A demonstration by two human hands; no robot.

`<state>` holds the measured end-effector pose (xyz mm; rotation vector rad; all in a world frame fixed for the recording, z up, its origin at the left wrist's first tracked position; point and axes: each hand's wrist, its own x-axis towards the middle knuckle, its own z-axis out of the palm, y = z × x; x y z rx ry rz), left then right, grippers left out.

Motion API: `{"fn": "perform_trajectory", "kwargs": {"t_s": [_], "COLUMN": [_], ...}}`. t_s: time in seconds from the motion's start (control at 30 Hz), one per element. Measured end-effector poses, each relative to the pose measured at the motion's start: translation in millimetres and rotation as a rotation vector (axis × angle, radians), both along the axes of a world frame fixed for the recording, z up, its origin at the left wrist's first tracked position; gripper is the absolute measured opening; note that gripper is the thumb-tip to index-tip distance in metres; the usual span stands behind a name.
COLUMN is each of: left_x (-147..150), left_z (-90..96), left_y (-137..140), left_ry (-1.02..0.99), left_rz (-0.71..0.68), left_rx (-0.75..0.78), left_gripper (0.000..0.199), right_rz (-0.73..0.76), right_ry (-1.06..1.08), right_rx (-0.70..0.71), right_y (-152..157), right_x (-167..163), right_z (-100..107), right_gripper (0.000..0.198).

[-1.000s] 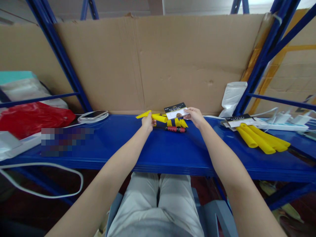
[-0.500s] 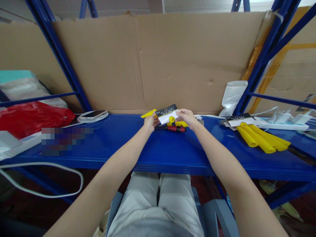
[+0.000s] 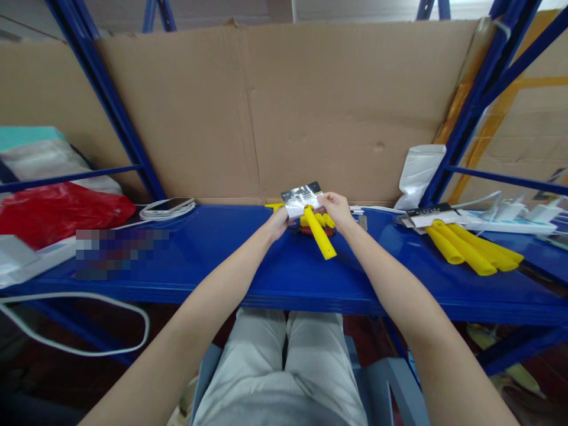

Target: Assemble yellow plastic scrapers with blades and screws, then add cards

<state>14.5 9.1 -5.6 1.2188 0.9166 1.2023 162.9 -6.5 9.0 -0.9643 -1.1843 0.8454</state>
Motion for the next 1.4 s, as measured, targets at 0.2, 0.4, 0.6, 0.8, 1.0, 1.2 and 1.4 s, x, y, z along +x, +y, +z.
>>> {"fn": "perform_trajectory", "kwargs": {"t_s": [0.2, 0.4, 0.6, 0.8, 1.0, 1.2, 1.4], "left_x": [2.8, 3.9, 4.6, 4.2, 5.4, 4.1, 3.5], "left_z": [2.2, 2.6, -5.9, -5.3, -5.8, -5.0, -3.5], "left_y": [3.9, 7.3, 15.5, 15.7, 14.4, 12.0, 9.0], "left_ry": [-0.145, -0.317, -0.217, -0.190, -0.151, -0.205, -0.246], "left_rz": [0.028, -0.019, 0.277, 0.219, 0.248, 0.311, 0.358], "left_rx": [-0.023, -0.008, 0.024, -0.024, 0.001, -0.012, -0.002], "left_gripper": [0.033, 0.036, 0.019, 0.025, 0.026, 0.029, 0.027], "right_rz": [-0.047, -0.055, -0.054, -0.081, -0.120, -0.277, -0.337], "right_ry": [0.037, 0.011, -0.042, -0.078, -0.273, -0.888, -1.136], "right_rx": [0.018, -0.026, -0.104, -0.129, -0.124, 0.161, 0.308], "right_y": [1.3, 2.1, 1.8, 2.3, 3.0, 3.5, 1.7], "right_x": [1.0, -0.9, -2.6, -3.8, -0.9, 1.4, -0.1], "right_z": [-0.7, -3.4, -5.4, -5.5, -7.3, -9.8, -12.0], "right_gripper": [0.014, 0.016, 0.016, 0.019, 0.010, 0.023, 0.024]}}
